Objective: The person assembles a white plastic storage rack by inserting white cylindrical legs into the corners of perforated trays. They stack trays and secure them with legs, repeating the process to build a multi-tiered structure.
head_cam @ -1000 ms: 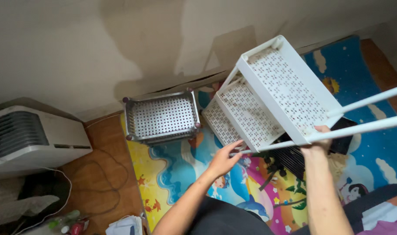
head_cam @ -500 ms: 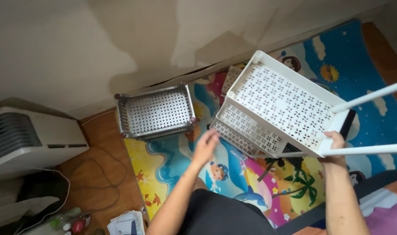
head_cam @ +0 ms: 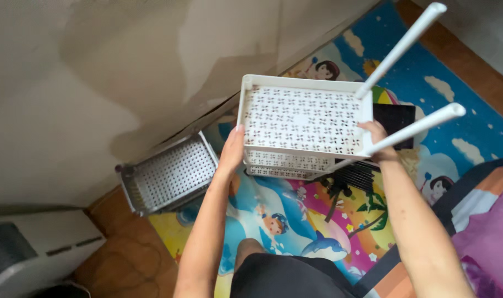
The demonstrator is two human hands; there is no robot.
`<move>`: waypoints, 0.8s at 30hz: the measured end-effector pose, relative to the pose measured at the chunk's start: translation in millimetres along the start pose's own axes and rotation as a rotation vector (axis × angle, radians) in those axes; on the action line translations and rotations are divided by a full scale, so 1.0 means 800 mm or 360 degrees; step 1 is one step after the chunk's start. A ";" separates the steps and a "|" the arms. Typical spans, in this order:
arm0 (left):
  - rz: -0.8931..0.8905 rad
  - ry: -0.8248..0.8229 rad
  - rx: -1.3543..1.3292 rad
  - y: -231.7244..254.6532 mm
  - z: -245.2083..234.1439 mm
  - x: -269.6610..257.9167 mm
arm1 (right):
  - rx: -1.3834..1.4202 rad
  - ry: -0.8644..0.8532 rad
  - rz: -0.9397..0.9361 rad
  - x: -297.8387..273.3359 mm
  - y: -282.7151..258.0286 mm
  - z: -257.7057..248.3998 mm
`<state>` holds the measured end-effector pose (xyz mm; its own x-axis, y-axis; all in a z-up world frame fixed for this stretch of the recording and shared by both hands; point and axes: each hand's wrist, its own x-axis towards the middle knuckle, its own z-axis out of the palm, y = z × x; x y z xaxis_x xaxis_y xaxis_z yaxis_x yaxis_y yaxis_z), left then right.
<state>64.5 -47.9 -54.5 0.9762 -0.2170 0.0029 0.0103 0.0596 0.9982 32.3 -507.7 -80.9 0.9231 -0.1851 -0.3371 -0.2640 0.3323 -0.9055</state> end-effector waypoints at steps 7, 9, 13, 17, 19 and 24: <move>-0.0059 0.0183 0.0139 0.014 0.014 -0.008 | 0.0157 0.0032 -0.0043 -0.079 -0.039 0.035; -0.0065 0.0234 0.0206 0.022 0.018 -0.004 | 0.0161 -0.0001 -0.0143 -0.121 -0.045 0.045; -0.0231 0.0343 0.0359 0.033 0.037 -0.014 | 0.0086 -0.0131 -0.0437 -0.148 -0.034 0.050; -0.0203 0.0321 0.0488 0.050 0.067 -0.030 | 0.0388 0.0167 -0.0671 -0.102 -0.002 0.039; -0.0230 0.0294 0.0512 0.053 0.087 -0.046 | 0.0506 0.0342 -0.0754 -0.078 0.012 0.019; -0.0234 0.0198 0.0455 0.051 0.131 -0.077 | 0.0455 0.0451 -0.0819 -0.042 0.019 -0.037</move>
<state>-18.1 -134.5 -7.2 0.9879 -0.0813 -0.1319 0.1087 -0.2427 0.9640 -11.2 -524.1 -90.8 0.7921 -0.6096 0.0311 0.3128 0.3616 -0.8783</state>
